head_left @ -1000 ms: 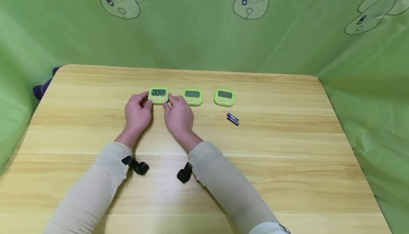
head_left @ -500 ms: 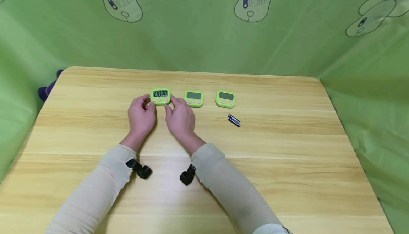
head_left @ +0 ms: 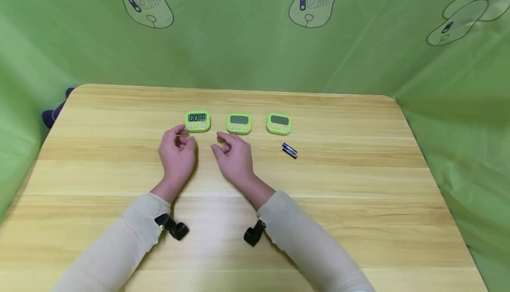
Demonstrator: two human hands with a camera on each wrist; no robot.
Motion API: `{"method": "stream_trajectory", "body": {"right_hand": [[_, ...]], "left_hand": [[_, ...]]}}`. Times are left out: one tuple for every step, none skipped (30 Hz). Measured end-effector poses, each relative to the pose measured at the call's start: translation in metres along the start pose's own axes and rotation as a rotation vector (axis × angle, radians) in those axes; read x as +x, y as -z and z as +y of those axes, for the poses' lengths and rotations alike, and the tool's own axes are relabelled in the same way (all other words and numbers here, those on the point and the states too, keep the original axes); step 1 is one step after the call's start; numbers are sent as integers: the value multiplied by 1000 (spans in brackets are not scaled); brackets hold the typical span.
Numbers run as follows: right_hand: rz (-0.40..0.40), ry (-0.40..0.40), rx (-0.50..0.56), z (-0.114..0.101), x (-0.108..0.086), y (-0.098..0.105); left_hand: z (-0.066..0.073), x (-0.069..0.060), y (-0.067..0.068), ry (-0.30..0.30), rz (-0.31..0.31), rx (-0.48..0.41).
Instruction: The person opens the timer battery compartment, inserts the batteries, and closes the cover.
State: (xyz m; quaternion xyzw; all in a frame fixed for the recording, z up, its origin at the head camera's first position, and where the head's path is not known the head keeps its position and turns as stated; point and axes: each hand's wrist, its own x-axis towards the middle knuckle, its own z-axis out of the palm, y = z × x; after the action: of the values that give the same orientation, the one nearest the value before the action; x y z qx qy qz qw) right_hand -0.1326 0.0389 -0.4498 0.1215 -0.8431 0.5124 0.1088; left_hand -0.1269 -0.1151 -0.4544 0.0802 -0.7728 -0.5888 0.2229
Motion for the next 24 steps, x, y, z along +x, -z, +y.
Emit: {"method": "stream_trajectory", "body": {"right_hand": [[1,0,17,1,-2,4],[1,-5,33,2,-5,7],[2,-11,47,3,-7,11],[3,-18,61,4,-10,15],[6,-22,69,6,-12,19],[11,-28,73,8,-14,23],[19,-31,79,9,-16,26],[29,-31,79,11,-17,30],[41,-31,77,13,-18,33],[54,-30,75,14,-19,36],[67,-32,68,16,-19,39],[79,-35,64,18,-19,42],[90,-37,61,19,-19,44],[99,-45,57,21,-19,46],[107,-50,54,22,-18,48],[114,-55,51,24,-18,50],[122,-62,46,25,-16,52],[130,-67,39,27,-15,53],[137,-71,32,28,-13,55],[145,-77,22,29,-11,56],[151,-82,9,30,-9,56],[151,-89,-2,30,-8,57],[149,-97,-12,31,-6,57],[144,-103,-22,31,-4,57]], "left_hand": [[2,-4,-2,-14,-6,-4],[3,-8,-3,-28,-13,-7],[4,-13,-5,-40,-22,-7],[5,-16,-7,-48,-32,-8],[6,-20,-9,-54,-43,-11],[8,-23,-10,-56,-54,-12],[9,-26,-11,-59,-66,-12],[10,-29,-13,-62,-76,-10],[10,-31,-14,-64,-85,-10],[11,-33,-16,-66,-94,-12],[12,-34,-17,-66,-102,-10],[12,-35,-19,-66,-109,-9],[13,-36,-22,-65,-117,-6],[13,-37,-24,-60,-125,-5],[14,-37,-27,-57,-133,-2],[15,-37,-30,-54,-141,3],[15,-37,-34,-51,-150,9],[16,-36,-38,-49,-158,13],[16,-35,-41,-47,-167,18],[17,-34,-45,-47,-175,22],[18,-32,-49,-51,-181,28],[19,-30,-53,-52,-186,37],[19,-28,-56,-55,-188,49],[20,-26,-59,-57,-189,62]]}}
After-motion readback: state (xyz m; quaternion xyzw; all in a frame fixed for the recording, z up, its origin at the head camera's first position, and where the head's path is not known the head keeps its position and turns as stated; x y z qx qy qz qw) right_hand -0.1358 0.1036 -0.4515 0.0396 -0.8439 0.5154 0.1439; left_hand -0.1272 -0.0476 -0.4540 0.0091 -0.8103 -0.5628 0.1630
